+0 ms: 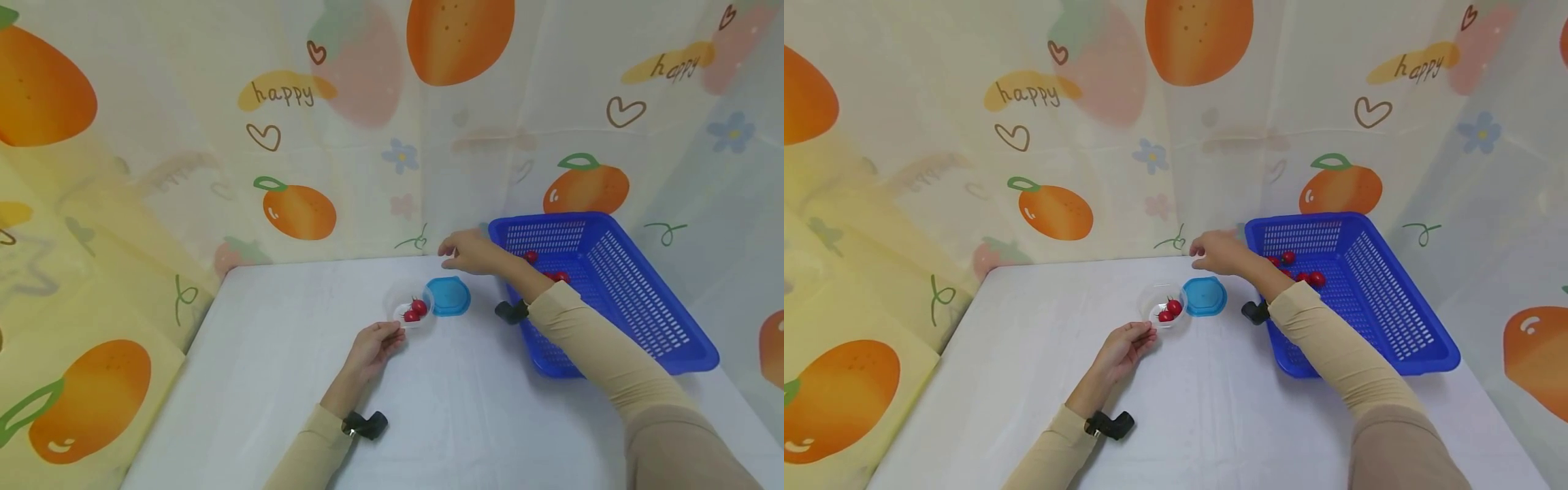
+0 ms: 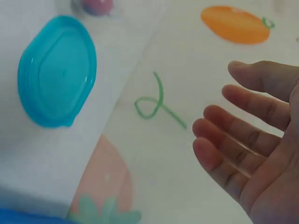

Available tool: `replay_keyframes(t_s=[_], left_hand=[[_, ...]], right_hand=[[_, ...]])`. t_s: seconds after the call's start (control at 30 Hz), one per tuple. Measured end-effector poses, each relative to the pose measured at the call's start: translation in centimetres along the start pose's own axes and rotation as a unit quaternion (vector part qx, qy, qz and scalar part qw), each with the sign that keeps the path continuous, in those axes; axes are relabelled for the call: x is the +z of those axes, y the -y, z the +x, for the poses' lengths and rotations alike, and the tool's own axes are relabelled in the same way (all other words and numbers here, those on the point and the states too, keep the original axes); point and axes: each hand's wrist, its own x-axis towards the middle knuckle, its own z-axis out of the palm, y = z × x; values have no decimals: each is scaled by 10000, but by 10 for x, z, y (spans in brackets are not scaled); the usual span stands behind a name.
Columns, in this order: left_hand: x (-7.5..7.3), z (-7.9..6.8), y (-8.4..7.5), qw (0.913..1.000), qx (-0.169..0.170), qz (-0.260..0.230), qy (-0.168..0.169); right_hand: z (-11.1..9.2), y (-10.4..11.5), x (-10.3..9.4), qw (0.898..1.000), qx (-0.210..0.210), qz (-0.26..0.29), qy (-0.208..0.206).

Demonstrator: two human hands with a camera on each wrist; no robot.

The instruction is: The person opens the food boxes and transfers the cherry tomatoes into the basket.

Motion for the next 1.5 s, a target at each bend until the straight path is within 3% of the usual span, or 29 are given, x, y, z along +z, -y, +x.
replay_keyframes(t_s=[0.23,0.63,1.17,1.5], left_hand=[[-1,0,1,10000,-34,-29,46],[0,0,-1,9999,-90,30,-55],[1,2,1,9998,38,-179,93],[2,2,0,9995,152,-256,127]], right_hand=[[9,23,11,9992,-29,61,395],[26,45,35,9948,-522,-117,868],[39,52,78,9851,-267,-360,1659],[46,49,96,9802,32,-684,1860]])
